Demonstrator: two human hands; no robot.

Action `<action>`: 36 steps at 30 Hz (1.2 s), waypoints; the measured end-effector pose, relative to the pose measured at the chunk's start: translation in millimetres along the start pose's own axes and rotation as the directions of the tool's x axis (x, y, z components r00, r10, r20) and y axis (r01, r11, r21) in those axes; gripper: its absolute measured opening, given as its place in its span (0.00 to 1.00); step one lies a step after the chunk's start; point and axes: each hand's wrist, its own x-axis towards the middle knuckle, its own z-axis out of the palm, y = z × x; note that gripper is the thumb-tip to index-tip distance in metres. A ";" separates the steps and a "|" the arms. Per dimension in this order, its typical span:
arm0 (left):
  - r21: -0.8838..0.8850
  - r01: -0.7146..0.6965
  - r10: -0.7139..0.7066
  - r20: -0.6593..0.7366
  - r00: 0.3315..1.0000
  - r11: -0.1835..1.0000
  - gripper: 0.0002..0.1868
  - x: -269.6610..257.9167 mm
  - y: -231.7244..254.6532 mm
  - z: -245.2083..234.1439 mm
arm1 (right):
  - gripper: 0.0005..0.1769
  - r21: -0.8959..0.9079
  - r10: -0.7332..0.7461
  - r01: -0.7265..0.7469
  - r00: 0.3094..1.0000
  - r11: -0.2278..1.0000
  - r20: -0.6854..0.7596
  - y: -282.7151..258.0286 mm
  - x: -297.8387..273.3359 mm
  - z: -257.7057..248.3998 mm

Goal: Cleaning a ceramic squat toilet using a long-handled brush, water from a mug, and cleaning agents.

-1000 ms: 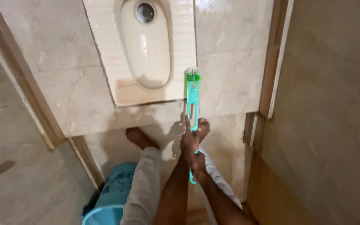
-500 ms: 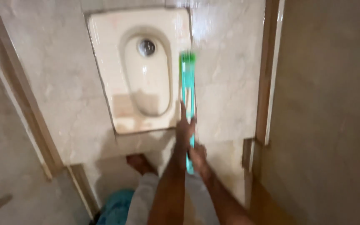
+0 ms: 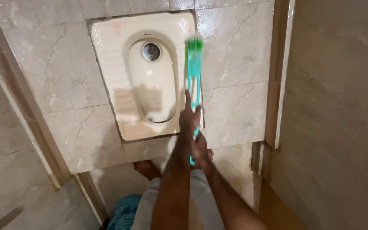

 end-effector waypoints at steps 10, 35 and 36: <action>-0.306 -0.029 0.042 0.035 0.999 0.952 0.50 -42.5 -113.1 102.7 | 0.24 0.122 0.129 -0.135 0.990 0.983 0.056 112.9 -68.9 -2.5; -0.859 -0.054 0.300 0.118 0.947 0.510 0.49 -105.4 -163.1 150.7 | 0.15 -0.325 0.014 -0.138 0.934 0.935 -0.356 129.4 -2.8 52.5; -0.856 -0.058 0.300 0.116 0.947 0.513 0.49 -121.0 -157.1 134.9 | 0.16 -0.286 0.022 -0.120 0.946 0.951 -0.324 122.5 -9.4 60.8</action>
